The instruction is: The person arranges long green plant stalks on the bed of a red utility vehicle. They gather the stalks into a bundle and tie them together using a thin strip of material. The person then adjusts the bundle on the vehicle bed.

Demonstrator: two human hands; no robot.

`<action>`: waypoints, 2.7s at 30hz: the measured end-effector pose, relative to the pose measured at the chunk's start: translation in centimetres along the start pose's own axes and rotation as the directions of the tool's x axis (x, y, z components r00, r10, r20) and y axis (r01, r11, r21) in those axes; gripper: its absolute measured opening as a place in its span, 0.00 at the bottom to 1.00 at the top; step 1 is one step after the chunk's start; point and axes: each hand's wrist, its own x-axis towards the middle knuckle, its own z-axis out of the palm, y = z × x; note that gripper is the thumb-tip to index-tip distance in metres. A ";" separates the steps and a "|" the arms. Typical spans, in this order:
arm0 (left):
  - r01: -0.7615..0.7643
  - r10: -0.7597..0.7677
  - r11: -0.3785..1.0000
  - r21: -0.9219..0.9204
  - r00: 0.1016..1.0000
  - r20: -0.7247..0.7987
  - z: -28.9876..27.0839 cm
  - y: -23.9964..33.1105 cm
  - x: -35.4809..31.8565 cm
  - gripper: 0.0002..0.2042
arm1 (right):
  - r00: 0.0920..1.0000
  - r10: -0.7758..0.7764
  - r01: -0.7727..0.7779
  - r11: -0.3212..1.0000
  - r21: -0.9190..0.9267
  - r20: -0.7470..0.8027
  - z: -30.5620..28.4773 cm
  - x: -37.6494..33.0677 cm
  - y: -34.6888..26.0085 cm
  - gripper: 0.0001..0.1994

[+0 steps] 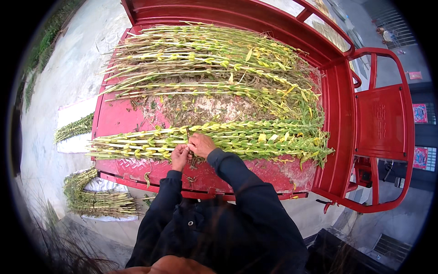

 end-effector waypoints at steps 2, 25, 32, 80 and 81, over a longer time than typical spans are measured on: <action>-0.003 0.002 1.000 0.027 1.000 0.026 -0.6 0.1 0.1 0.02 | 0.998 -0.063 0.064 0.997 -0.042 0.024 0.3 1.0 0.7 0.05; 0.061 -0.079 0.995 0.082 0.968 0.236 -1.6 2.0 -0.4 0.07 | 0.810 0.544 -0.469 0.378 0.798 0.218 -0.7 12.1 6.6 0.03; 0.115 -0.105 0.993 -0.020 0.955 0.279 -1.5 1.9 -0.2 0.08 | 0.670 0.698 -0.645 0.381 0.662 0.251 2.9 14.7 13.0 0.06; -0.125 0.127 0.992 -0.025 0.961 0.244 -1.9 -0.8 -0.1 0.06 | 0.952 0.005 0.034 0.992 -0.123 0.307 -4.9 10.9 4.7 0.14; -0.149 0.144 0.989 0.000 0.958 0.247 -1.8 -0.5 -0.2 0.06 | 0.967 0.070 -0.027 0.985 -0.172 0.245 -5.2 12.3 5.6 0.15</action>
